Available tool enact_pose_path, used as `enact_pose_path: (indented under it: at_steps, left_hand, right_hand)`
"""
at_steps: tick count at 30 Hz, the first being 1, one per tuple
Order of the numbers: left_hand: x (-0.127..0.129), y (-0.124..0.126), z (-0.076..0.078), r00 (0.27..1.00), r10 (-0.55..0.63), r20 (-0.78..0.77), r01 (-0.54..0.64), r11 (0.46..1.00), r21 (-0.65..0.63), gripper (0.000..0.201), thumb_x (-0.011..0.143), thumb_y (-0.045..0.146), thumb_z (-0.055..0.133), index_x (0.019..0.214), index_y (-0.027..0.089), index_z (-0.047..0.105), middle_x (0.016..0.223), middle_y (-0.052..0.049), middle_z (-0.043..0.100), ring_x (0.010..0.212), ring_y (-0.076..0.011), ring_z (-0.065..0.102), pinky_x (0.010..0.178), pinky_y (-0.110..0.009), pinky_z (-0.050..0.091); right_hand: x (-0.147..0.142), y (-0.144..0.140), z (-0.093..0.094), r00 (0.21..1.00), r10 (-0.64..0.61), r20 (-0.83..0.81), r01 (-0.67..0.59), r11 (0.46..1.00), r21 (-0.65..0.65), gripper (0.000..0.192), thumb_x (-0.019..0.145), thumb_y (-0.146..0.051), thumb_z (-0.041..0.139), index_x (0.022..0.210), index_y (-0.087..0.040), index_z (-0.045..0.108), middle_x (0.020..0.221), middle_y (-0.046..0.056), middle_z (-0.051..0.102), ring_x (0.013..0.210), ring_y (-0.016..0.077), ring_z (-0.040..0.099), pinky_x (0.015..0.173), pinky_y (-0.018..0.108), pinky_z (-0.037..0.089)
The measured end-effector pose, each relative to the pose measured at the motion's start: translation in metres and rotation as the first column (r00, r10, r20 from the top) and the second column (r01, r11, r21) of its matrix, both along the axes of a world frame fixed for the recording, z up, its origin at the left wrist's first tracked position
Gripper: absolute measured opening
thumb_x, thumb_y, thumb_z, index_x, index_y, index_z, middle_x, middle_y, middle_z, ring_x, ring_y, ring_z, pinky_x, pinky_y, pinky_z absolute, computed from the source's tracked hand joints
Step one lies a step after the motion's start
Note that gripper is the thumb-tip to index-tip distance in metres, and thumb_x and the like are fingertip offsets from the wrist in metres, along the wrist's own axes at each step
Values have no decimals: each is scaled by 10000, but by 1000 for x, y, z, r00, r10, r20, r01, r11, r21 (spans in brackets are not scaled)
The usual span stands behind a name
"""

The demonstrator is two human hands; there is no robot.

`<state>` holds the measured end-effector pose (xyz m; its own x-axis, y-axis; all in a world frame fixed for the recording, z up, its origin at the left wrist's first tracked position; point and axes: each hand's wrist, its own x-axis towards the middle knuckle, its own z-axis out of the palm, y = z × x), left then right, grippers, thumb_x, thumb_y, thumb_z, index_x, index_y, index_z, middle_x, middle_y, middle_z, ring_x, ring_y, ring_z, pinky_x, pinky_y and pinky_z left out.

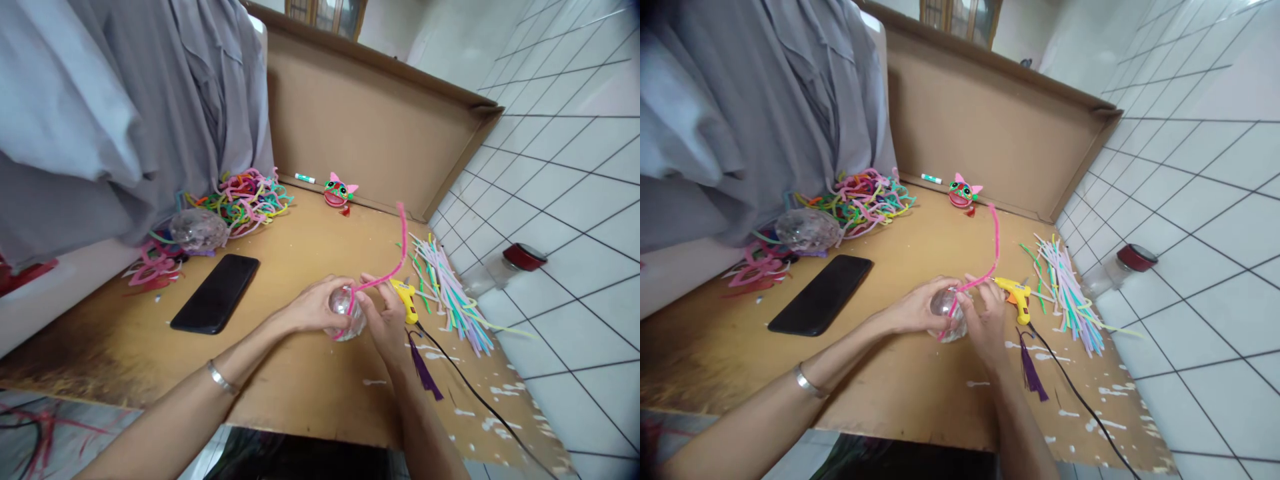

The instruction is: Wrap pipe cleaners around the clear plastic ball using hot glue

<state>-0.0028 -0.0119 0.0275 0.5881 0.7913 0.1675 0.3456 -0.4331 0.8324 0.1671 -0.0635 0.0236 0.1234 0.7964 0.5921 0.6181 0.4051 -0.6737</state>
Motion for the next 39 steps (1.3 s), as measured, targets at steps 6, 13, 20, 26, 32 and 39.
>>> enact_pose_path:
  at_steps: [6, 13, 20, 26, 32, 39]
  left_hand:
    - [0, -3, -2, 997, -70, 11, 69, 992, 101, 663, 634, 284, 740, 1278, 227, 596, 1266, -90, 641, 1134, -287, 617, 1020, -429, 470]
    - [-1, -3, 1, 995, -99, 6, 98, 991, 95, 724, 620, 255, 744, 1325, 253, 579, 1259, -74, 643, 1126, -287, 617, 1007, -428, 481]
    - [0, -3, 0, 996, -78, -33, 80, 993, 91, 706, 609, 309, 771, 1285, 212, 593, 1258, -98, 628, 1121, -295, 616, 1005, -428, 478]
    - [-1, -3, 1, 996, -64, -57, 69, 994, 82, 685, 595, 321, 780, 1248, 210, 604, 1193, -84, 640, 1050, -282, 630, 935, -403, 497]
    - [-1, -2, -1, 998, -35, -45, 37, 998, 55, 692, 599, 332, 778, 1258, 218, 603, 1199, -82, 644, 1042, -278, 630, 940, -412, 493]
    - [0, -1, 0, 998, -45, -44, 47, 998, 39, 669, 599, 340, 784, 1233, 207, 619, 1214, -86, 644, 1097, -297, 621, 955, -411, 492]
  right_hand:
    - [-4, -4, 3, 988, -34, 149, 17, 993, 116, 175, 938, -339, 557, 925, -251, 707, 952, 45, 751, 954, 227, 664, 910, 408, 458]
    - [-1, -2, 0, 992, -16, 125, 0, 992, 123, 246, 959, -287, 500, 937, -256, 743, 886, 35, 758, 877, 213, 677, 829, 383, 486]
    - [1, -1, 1, 999, -51, -9, 51, 991, 126, 206, 925, -313, 564, 915, -239, 756, 937, 54, 779, 902, 217, 704, 862, 392, 521]
    - [3, -3, 8, 979, -96, -182, 127, 978, 166, 185, 902, -318, 602, 912, -216, 756, 881, 55, 780, 849, 207, 720, 825, 386, 565]
    - [5, -7, 12, 947, -78, -311, 130, 980, 150, 180, 862, -359, 657, 891, -208, 750, 815, 44, 765, 745, 179, 703, 721, 337, 571]
    - [3, -16, 15, 883, 83, -462, 11, 980, 198, 124, 868, -316, 680, 918, -211, 721, 690, 1, 737, 606, 145, 687, 626, 289, 554]
